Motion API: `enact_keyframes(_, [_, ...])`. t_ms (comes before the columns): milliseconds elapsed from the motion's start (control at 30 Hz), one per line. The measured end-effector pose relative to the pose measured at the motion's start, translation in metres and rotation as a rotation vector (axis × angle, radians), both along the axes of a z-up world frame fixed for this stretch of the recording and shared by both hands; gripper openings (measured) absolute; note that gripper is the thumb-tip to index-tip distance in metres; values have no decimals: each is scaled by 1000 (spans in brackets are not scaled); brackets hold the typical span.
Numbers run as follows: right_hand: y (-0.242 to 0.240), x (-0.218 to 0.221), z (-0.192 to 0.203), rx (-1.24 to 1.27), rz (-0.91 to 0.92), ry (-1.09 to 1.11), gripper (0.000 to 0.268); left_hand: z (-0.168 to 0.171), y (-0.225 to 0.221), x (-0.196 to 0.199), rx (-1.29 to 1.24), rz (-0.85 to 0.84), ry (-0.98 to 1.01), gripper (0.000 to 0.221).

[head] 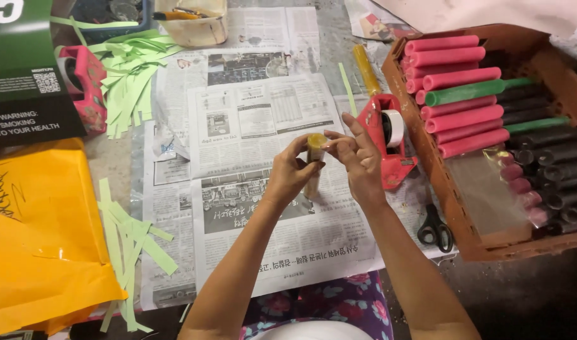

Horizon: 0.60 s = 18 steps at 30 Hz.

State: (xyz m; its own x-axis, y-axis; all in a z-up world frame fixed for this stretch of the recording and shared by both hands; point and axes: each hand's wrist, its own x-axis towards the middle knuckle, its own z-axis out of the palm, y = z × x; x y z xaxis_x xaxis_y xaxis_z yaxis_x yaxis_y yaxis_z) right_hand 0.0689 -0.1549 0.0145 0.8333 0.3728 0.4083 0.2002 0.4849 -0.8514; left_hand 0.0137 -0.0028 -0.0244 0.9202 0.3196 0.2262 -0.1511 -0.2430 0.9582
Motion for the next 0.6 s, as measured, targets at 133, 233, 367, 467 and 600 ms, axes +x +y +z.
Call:
enact_keyframes(133, [2, -2, 6, -23, -22, -56, 52, 1, 3, 3, -69, -42, 10, 73])
enact_keyframes(233, [3, -4, 9, -49, -32, -53, 51, 4, 5, 4, -72, -28, 27, 67])
enact_keyframes(367, [5, 3, 0, -34, -28, -52, 54, 2, 5, 4, -95, -35, -2, 54])
enact_keyframes(467, [4, 7, -6, -69, -44, -74, 64, 6, -2, -2, -1, -31, -26, 49])
enact_keyframes(600, [4, 0, -9, -162, -71, -67, 78, 16, -18, -11, 103, -34, -47, 45])
